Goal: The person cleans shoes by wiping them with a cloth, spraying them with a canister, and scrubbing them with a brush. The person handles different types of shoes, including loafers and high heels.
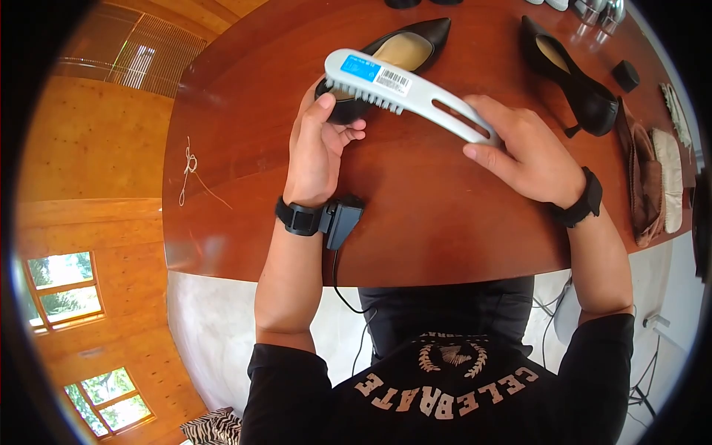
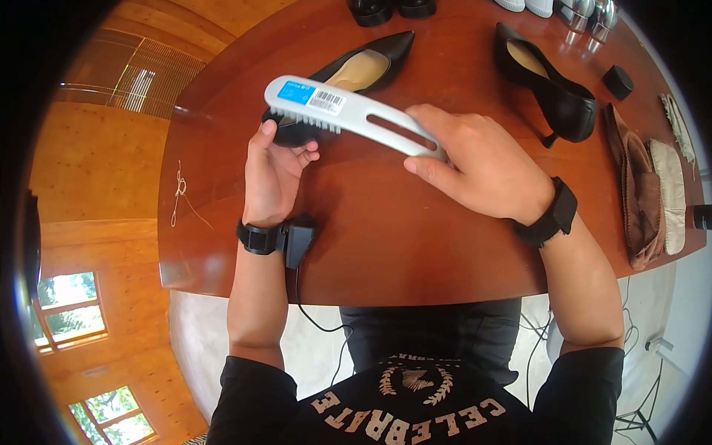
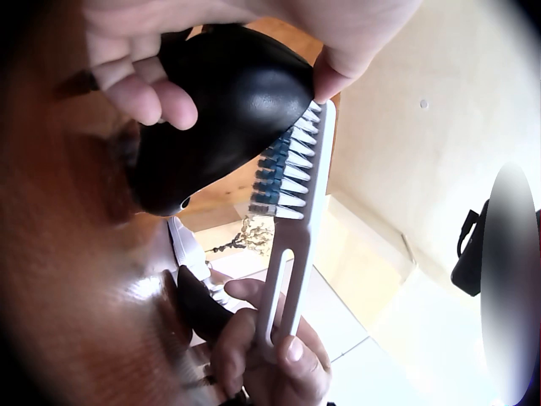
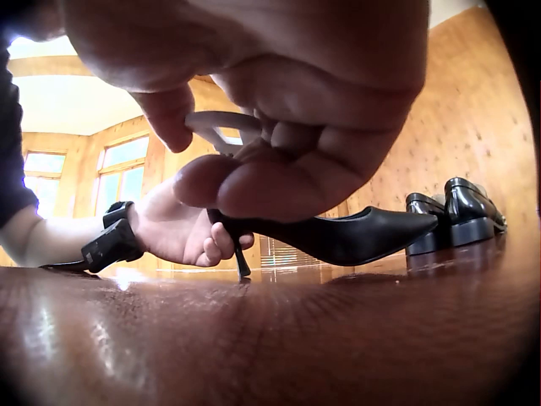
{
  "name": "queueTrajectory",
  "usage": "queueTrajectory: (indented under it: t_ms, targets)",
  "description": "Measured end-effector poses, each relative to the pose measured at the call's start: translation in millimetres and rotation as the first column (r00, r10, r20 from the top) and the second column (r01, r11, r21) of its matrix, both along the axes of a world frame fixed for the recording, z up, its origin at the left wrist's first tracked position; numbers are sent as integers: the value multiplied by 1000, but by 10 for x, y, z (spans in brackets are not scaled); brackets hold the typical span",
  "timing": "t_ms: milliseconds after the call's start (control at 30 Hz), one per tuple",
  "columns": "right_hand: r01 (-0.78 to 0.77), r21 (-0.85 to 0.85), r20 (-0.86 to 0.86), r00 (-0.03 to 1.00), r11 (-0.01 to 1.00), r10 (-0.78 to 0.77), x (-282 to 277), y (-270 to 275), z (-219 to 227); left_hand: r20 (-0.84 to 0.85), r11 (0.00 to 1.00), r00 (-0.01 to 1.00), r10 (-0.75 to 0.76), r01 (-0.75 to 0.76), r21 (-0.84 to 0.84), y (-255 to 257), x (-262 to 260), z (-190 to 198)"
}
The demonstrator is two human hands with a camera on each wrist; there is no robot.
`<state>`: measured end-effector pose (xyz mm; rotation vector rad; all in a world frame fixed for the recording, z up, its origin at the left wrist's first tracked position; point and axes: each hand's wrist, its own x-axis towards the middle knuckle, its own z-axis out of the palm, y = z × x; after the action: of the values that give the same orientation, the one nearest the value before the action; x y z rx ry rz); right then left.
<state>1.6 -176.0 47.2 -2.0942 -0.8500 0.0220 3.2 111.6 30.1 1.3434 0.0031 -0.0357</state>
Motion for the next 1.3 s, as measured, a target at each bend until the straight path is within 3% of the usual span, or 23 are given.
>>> queueTrajectory:
  t_ms: [100, 233, 367, 467, 633, 1300]
  targets:
    - [137, 19, 48, 989, 990, -138, 34, -12, -35, 12, 999, 1000, -22, 21, 37, 11, 17, -4]
    - [374, 36, -93, 925, 927, -369, 88, -51, -53, 23, 994, 996, -92, 90, 67, 49, 30, 8]
    - [509, 30, -89, 858, 860, -505, 176, -109, -106, 51, 990, 998, -39, 32, 140, -24, 11, 45]
    - [513, -69, -91, 851, 855, -518, 185, -126, -101, 35, 992, 997, -67, 62, 114, 22, 25, 20]
    - [476, -79, -73, 873, 876, -481, 129, -80, -70, 25, 996, 997, -78, 77, 34, 17, 39, 16]
    - [397, -120, -15, 916, 910, -401, 113, -89, -78, 1, 995, 996, -94, 94, 32, 47, 54, 8]
